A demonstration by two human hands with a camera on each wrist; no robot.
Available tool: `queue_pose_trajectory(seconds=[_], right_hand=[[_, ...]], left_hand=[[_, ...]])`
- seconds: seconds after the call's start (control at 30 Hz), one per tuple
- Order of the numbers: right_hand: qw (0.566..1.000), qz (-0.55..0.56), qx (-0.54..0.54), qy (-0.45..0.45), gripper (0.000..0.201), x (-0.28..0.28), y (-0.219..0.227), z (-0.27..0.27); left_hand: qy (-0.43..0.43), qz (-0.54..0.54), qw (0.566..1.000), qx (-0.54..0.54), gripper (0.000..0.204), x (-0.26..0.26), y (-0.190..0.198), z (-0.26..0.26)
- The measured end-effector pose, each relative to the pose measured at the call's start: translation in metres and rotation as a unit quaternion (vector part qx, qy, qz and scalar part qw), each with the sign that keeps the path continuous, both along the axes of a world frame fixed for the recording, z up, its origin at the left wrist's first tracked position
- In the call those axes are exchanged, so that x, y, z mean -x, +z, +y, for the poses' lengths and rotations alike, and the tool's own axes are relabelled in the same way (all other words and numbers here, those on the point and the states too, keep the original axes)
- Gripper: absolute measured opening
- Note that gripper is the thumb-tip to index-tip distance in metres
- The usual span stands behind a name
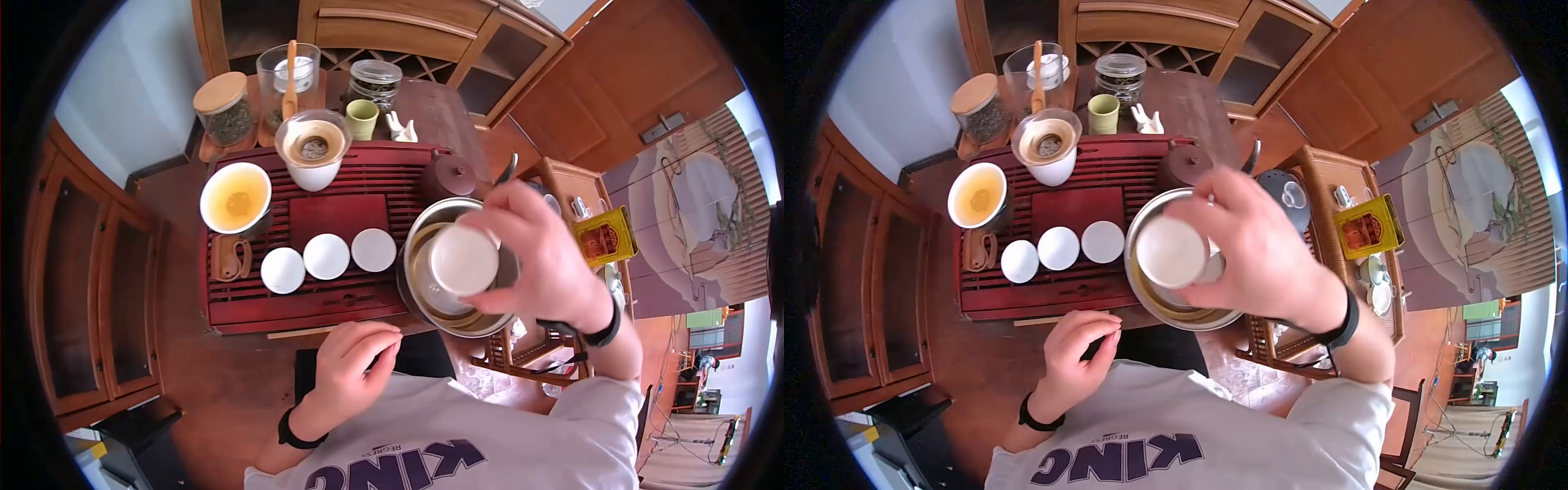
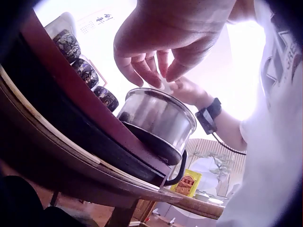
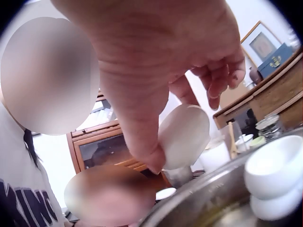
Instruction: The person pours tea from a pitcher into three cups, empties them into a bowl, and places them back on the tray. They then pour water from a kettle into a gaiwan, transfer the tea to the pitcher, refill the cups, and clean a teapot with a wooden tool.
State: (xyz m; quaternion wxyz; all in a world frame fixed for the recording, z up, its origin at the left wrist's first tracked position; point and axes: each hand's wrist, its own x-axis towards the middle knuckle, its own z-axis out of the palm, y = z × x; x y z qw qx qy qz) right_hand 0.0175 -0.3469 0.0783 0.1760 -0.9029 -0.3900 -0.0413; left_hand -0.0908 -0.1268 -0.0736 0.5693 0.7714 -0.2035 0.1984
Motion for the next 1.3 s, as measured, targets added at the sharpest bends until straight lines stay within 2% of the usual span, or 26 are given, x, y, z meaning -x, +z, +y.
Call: queue_pose_trajectory(seconds=[0.03, 0.13, 0.17, 0.27, 0.33, 0.43, 0.7, 0.8, 0.93, 1.0, 1.1, 1.13, 1.3], right_hand=[[0.999, 0.019, 0.03, -0.013, 0.062, 0.006, -0.007, -0.012], [0.997, -0.034, 0.062, 0.017, 0.065, 0.015, -0.025, -0.028], [0.995, -0.036, 0.092, 0.021, 0.059, 0.018, -0.028, -0.029], [0.997, -0.037, 0.06, 0.041, 0.059, 0.014, -0.04, -0.027], [0.994, -0.043, 0.081, 0.058, 0.06, 0.01, -0.044, -0.026], [0.989, -0.046, 0.127, 0.061, 0.06, 0.006, -0.044, -0.026], [0.995, -0.031, 0.083, 0.039, 0.065, 0.003, -0.058, -0.03], [0.989, -0.044, 0.137, 0.018, 0.071, 0.003, -0.059, -0.035], [0.99, -0.04, 0.125, 0.042, 0.079, -0.002, -0.054, -0.037], [0.998, 0.028, 0.016, 0.056, 0.083, -0.009, -0.052, -0.041], [0.997, -0.01, 0.06, 0.038, 0.079, -0.013, -0.039, -0.043], [0.997, -0.015, 0.073, 0.027, 0.073, -0.013, -0.039, -0.042], [0.993, -0.055, 0.087, 0.052, 0.065, -0.024, -0.049, -0.042]], left_hand=[[0.001, -0.005, 1.0, 0.002, 0.021, -0.001, 0.0, -0.004], [-0.005, -0.024, 1.0, -0.007, 0.026, -0.005, -0.003, -0.012], [-0.009, -0.023, 1.0, -0.01, 0.026, -0.005, -0.005, -0.015], [0.003, -0.01, 1.0, -0.026, 0.036, -0.004, -0.007, -0.022], [0.039, -0.041, 0.998, -0.034, 0.05, -0.006, -0.007, -0.028], [0.02, -0.021, 0.998, -0.051, 0.058, -0.007, -0.009, -0.028], [0.014, -0.003, 0.996, -0.086, 0.06, -0.007, -0.009, -0.029], [0.011, -0.004, 0.995, -0.094, 0.06, -0.006, -0.01, -0.029], [0.015, -0.004, 0.995, -0.101, 0.058, -0.006, -0.012, -0.031], [0.015, -0.006, 0.995, -0.102, 0.057, -0.006, -0.011, -0.031], [0.029, -0.007, 0.995, -0.1, 0.053, -0.007, -0.008, -0.03], [0.029, -0.023, 0.993, -0.11, 0.052, -0.009, -0.007, -0.03], [0.026, -0.055, 0.989, -0.132, 0.049, -0.014, -0.001, -0.033]])
